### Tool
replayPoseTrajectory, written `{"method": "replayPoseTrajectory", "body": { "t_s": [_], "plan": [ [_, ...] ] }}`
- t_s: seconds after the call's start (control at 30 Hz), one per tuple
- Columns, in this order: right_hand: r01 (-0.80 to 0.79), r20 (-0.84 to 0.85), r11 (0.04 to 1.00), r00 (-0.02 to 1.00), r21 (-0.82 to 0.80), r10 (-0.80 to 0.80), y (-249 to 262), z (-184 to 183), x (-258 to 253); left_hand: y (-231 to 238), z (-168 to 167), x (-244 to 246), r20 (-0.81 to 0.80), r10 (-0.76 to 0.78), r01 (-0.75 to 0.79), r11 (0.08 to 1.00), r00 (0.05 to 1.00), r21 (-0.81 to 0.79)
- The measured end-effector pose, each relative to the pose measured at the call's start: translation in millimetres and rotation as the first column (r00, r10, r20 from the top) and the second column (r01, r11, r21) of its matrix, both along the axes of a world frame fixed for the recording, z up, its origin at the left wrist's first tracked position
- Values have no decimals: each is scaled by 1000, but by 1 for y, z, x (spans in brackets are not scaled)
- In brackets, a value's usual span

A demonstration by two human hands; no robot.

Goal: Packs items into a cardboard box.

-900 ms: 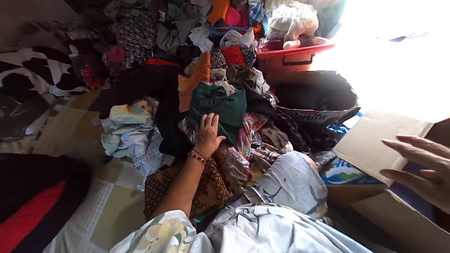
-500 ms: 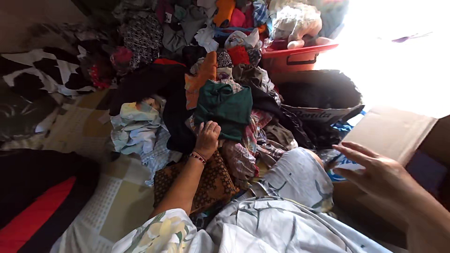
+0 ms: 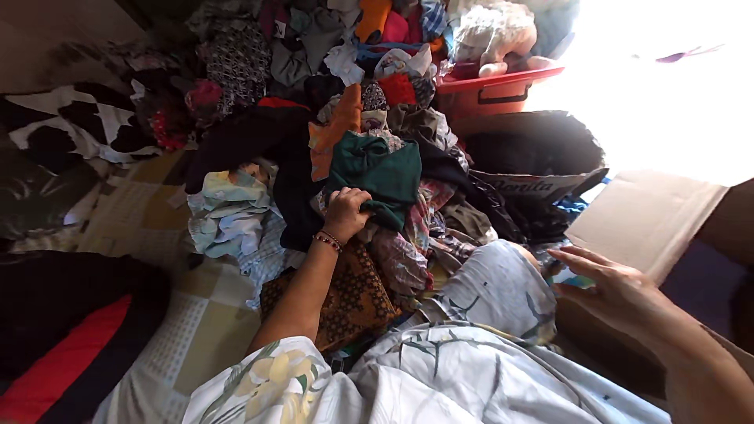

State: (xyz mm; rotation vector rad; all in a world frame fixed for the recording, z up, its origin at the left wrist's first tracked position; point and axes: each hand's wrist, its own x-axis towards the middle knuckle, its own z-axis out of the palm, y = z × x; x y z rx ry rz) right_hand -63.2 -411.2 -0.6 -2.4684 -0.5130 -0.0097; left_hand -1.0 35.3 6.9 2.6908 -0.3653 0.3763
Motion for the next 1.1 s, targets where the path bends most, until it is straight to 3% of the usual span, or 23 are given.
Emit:
{"method": "replayPoseTrajectory", "body": {
  "t_s": [0.17,0.27,0.4,0.57,0.67,0.9,1.1],
  "plan": [
    [2,-30,1000,1000,6,-2,1,-1,1,13,-6,8,49,-31,35,996,998,-86],
    [-8,-34,1000,999,18,9,1,-1,1,9,-9,5,62,38,-29,989,997,-146],
    [-24,-52,1000,998,20,25,4,-4,1,-10,-19,-2,38,150,-150,989,988,-11],
    [-24,-66,1000,997,13,25,8,-4,0,-12,-19,-1,89,74,-81,994,993,79],
    [-36,-69,999,997,13,37,8,-6,0,-9,-16,8,-18,51,-46,977,999,209],
    [-50,-76,998,996,30,52,10,-9,-2,-26,-7,13,-211,172,-89,931,962,353],
    [-38,-111,999,993,14,39,13,-8,-3,-31,-15,14,-170,214,-148,931,962,334]
  ]
}}
